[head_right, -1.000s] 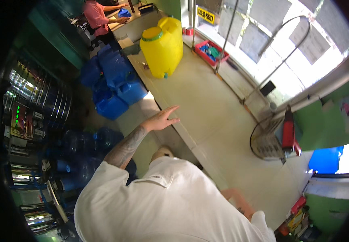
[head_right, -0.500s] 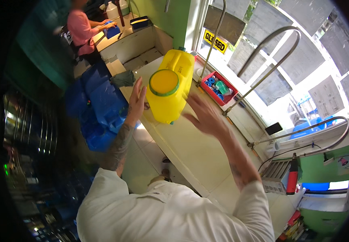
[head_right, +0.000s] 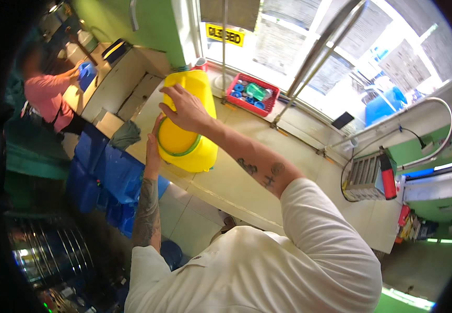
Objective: The person seals several plastic jerrycans by hand and with a heat gun. They place a green plastic ring on a blue jerrycan, then use a red heat gun to shrink the seal on multiple blue and one yellow jerrycan. After sealing, they move the jerrycans off the counter.
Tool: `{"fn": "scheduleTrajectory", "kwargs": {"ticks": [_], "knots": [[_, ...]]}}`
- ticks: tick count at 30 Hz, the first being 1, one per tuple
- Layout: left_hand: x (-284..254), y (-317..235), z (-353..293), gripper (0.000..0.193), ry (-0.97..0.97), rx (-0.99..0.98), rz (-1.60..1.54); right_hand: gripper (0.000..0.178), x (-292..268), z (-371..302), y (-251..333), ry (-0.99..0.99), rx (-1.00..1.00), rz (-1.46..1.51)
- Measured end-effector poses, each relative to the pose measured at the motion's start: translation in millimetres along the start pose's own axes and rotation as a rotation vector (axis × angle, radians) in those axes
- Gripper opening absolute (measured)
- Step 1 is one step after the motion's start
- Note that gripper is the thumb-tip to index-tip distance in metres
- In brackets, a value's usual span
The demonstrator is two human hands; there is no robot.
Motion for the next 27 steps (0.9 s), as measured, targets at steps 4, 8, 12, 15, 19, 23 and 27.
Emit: {"fn": "scheduleTrajectory", "kwargs": {"ticks": [4, 8, 12, 15, 19, 23, 27], "knots": [[18, 16, 14, 0.096, -0.043, -0.032, -0.130, 0.035, -16, -31, 4, -0.156, 0.135, 0.405], [57, 22, -1, 0.091, -0.055, -0.043, -0.253, 0.039, -31, -38, -23, 0.057, 0.125, 0.396], [119, 25, -20, 0.091, -0.102, -0.024, -0.172, 0.040, -74, -56, -39, 0.209, 0.194, 0.362], [160, 25, -34, 0.093, -0.153, -0.045, -0.102, 0.039, -107, -80, -30, 0.240, 0.205, 0.321], [208, 22, -67, 0.095, -0.139, -0.079, -0.188, 0.040, -136, -124, -14, 0.245, 0.187, 0.270], [261, 30, -102, 0.095, -0.105, -0.088, -0.223, 0.040, -168, -181, 3, 0.207, 0.176, 0.285], [318, 41, -147, 0.094, -0.055, -0.098, -0.171, 0.040, -205, -253, 25, 0.142, 0.217, 0.287]]}}
Point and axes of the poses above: each hand's wrist, its own z-axis towards the middle knuckle, its own x-axis out of the palm, y = z × x, the point moved 3 cm from there along z, towards the middle knuckle, and after that the axes turned 15 degrees about -x, right-handed, at the moved point
